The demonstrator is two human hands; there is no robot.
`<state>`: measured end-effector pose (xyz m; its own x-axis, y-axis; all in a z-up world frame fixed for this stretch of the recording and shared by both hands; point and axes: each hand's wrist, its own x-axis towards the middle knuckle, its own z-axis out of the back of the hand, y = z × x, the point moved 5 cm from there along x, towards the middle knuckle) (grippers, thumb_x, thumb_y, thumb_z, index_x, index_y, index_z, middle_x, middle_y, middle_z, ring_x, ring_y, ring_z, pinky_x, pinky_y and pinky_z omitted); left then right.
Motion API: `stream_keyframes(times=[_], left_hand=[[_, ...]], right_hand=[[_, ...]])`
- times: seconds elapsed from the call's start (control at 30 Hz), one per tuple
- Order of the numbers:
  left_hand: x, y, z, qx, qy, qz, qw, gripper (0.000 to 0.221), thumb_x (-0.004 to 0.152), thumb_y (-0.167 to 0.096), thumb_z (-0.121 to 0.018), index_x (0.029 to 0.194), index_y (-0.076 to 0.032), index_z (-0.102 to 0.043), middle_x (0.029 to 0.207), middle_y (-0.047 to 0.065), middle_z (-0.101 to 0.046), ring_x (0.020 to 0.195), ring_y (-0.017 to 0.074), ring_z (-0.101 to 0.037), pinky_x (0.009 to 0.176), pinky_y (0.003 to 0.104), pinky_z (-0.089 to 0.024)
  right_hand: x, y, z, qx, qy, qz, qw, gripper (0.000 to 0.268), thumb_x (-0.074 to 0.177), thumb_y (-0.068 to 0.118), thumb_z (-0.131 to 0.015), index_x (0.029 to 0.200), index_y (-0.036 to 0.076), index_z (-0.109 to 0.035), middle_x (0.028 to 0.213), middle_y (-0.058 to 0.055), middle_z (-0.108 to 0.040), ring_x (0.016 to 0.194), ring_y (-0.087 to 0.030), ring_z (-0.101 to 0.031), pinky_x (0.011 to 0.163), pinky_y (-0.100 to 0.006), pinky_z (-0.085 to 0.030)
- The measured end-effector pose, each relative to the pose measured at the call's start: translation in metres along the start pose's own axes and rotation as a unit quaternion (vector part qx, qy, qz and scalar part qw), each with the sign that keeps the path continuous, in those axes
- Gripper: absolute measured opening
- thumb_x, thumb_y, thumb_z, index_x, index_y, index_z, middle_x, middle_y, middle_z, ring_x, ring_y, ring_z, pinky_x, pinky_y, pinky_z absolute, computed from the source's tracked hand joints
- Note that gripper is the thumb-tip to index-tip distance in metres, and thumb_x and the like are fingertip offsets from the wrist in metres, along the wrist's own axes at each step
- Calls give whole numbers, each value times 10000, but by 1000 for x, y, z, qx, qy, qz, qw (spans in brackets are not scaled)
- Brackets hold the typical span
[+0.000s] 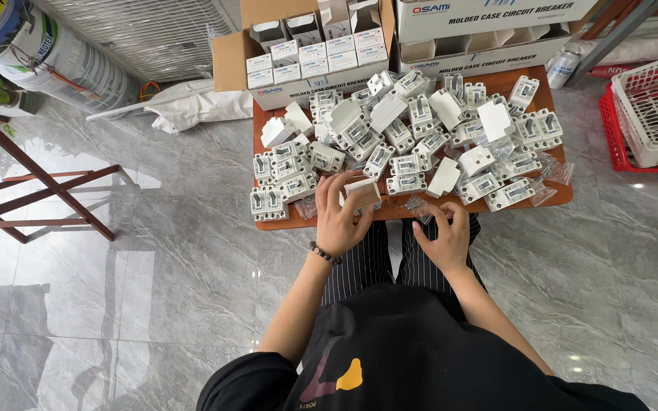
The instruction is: The person picks up circuit breakers from a table and places them into cardboard boxes.
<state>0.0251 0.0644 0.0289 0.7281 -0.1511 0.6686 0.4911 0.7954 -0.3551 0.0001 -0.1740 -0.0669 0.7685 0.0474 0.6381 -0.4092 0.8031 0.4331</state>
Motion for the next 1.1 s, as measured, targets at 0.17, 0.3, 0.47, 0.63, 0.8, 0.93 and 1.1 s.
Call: stream_keyframes(times=[0.17,0.3,0.47,0.63,0.8,0.93,1.1], left_hand=[[-16,0,-1,-3,-19,1,1000,358,894,-312,-724,1230,-198,-674,1443,130,-534,1344,377,-501,1209,611,-291],[-21,-3,11,-7,-71,2,997,349,891,-268,-708,1225,-172,-679,1430,147,-537,1313,393,-506,1191,602,-331],[-29,-5,17,-17,-93,2,996,322,890,-243,-710,1200,-156,-695,1392,142,-562,1280,393,-528,1176,586,-367],[-37,-8,20,-25,-98,2,995,283,902,-239,-698,1174,-165,-713,1358,118,-582,1264,371,-536,1172,562,-380],[-41,-19,20,-36,-113,-13,993,261,879,-164,-699,1138,-176,-733,1303,105,-615,1194,362,-573,1114,540,-443],[-44,-25,20,-46,-111,-9,993,268,857,-136,-715,1120,-178,-742,1279,96,-627,1177,356,-587,1096,528,-464],[-40,-34,24,-64,-109,-15,992,241,878,-96,-685,1105,-163,-729,1234,94,-635,1152,351,-596,1066,508,-475]], right_hand=[[21,-3,-2,-4,-39,12,999,236,977,336,-743,1068,122,-697,1142,-88,-501,907,-237,-501,830,-403,-434],[55,-2,-11,-27,-6,29,999,293,897,317,-840,1116,163,-720,1168,-63,-508,983,-281,-533,814,-444,-437],[71,-1,-24,-52,58,42,996,266,896,346,-828,1108,203,-752,1185,-16,-544,1027,-256,-553,828,-424,-430],[68,-14,-35,-30,119,23,992,243,956,342,-787,1175,240,-761,1128,27,-614,1069,-196,-609,847,-382,-420],[74,-10,-32,70,120,-25,990,205,1054,193,-699,1224,97,-760,1086,-89,-723,1036,-263,-665,865,-395,-501],[73,-20,-43,62,117,-22,991,141,1023,177,-747,1133,98,-788,1023,-76,-747,1004,-246,-669,856,-382,-515],[81,-18,-32,201,103,-149,963,70,950,91,-808,1020,94,-799,878,-52,-748,922,-229,-689,846,-349,-545]])
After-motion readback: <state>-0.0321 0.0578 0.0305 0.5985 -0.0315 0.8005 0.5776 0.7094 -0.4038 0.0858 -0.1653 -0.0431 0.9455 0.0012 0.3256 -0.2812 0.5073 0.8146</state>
